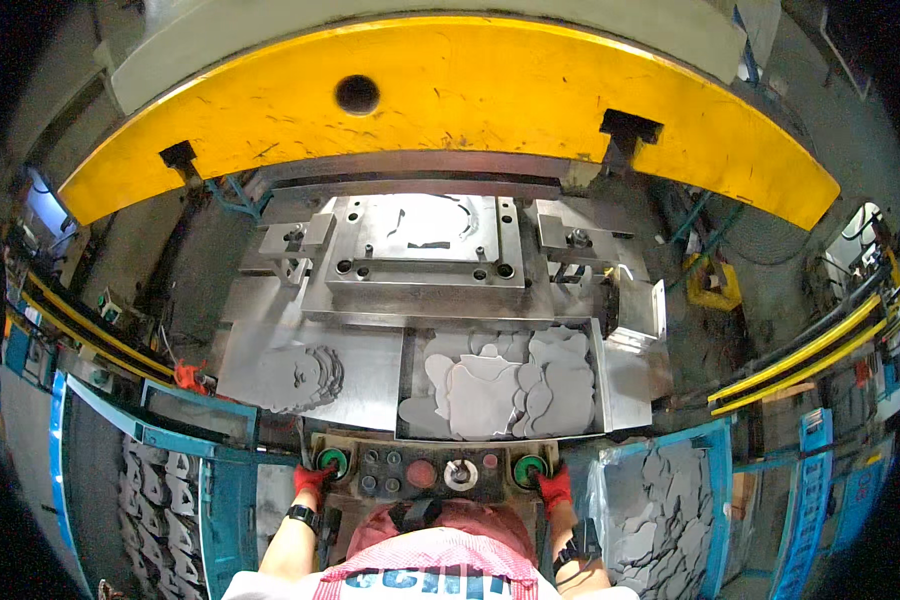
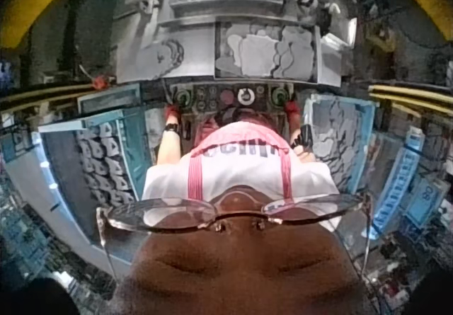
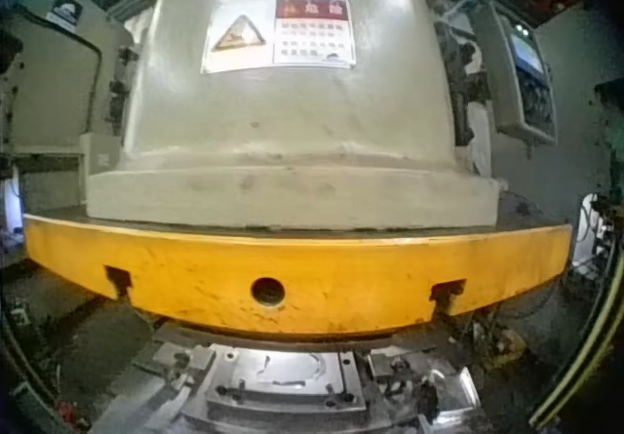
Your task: Operating a metal stamping press to create metal components.
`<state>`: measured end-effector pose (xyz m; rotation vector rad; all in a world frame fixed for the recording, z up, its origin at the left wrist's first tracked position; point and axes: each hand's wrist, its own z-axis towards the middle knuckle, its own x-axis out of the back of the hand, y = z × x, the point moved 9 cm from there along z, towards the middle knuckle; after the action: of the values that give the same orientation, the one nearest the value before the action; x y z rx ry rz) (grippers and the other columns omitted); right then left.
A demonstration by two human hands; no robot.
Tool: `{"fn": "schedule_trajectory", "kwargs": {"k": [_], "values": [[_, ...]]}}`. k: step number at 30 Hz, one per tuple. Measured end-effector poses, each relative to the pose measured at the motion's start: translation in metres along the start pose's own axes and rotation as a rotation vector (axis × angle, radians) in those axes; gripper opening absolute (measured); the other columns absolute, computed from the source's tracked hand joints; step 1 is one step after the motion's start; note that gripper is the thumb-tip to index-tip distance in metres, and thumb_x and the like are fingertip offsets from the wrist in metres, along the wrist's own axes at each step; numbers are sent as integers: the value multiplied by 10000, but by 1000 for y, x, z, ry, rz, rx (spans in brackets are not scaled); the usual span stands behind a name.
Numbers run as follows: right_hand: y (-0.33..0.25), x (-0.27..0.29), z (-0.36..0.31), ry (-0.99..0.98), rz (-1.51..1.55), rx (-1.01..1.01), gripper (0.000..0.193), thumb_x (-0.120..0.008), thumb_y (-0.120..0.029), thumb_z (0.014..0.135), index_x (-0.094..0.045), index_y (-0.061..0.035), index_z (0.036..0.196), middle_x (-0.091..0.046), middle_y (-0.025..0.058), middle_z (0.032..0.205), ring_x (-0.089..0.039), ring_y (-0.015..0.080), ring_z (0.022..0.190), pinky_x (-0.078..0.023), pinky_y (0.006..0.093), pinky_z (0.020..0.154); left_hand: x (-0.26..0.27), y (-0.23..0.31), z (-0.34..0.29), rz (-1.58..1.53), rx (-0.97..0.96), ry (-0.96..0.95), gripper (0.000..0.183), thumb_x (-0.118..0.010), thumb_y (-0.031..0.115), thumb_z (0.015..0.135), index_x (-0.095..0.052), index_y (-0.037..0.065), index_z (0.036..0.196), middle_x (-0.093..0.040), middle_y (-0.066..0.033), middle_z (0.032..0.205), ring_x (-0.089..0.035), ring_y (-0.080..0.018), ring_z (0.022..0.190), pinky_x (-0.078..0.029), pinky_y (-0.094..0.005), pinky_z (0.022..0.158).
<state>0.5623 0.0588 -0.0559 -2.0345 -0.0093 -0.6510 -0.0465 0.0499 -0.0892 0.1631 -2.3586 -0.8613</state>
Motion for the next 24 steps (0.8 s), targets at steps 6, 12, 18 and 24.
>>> {"fn": "schedule_trajectory", "kwargs": {"k": [6,12,18,24], "values": [[6,-1,8,40,-87,11,729,-709,-146,616,-328,35,1210,-476,173,1155,-463,263,1070,-370,329,907,12,-13,10,79,-32,92,1054,-829,316,389,-317,-50,1234,-406,-186,1243,-415,-254,1137,-379,-334,896],[16,-6,12,24,74,34,689,-722,-90,592,-369,23,1173,-510,146,1102,-497,233,1007,-394,320,871,10,-39,34,-76,-7,91,995,-835,294,397,-361,-50,1201,-450,-198,1195,-472,-249,1070,-413,-334,844],[44,-5,16,36,102,44,688,-726,-92,593,-372,20,1172,-504,146,1110,-492,229,1014,-395,322,869,6,-8,4,-88,-42,26,932,-839,261,408,-395,-42,1169,-500,-185,1137,-513,-239,1000,-439,-337,780],[27,-9,20,8,-86,43,719,-721,-145,619,-342,20,1207,-486,154,1147,-473,245,1053,-386,326,884,22,-35,22,-12,-20,104,897,-839,234,429,-397,-33,1163,-530,-147,1089,-526,-211,930,-444,-341,752]]}}
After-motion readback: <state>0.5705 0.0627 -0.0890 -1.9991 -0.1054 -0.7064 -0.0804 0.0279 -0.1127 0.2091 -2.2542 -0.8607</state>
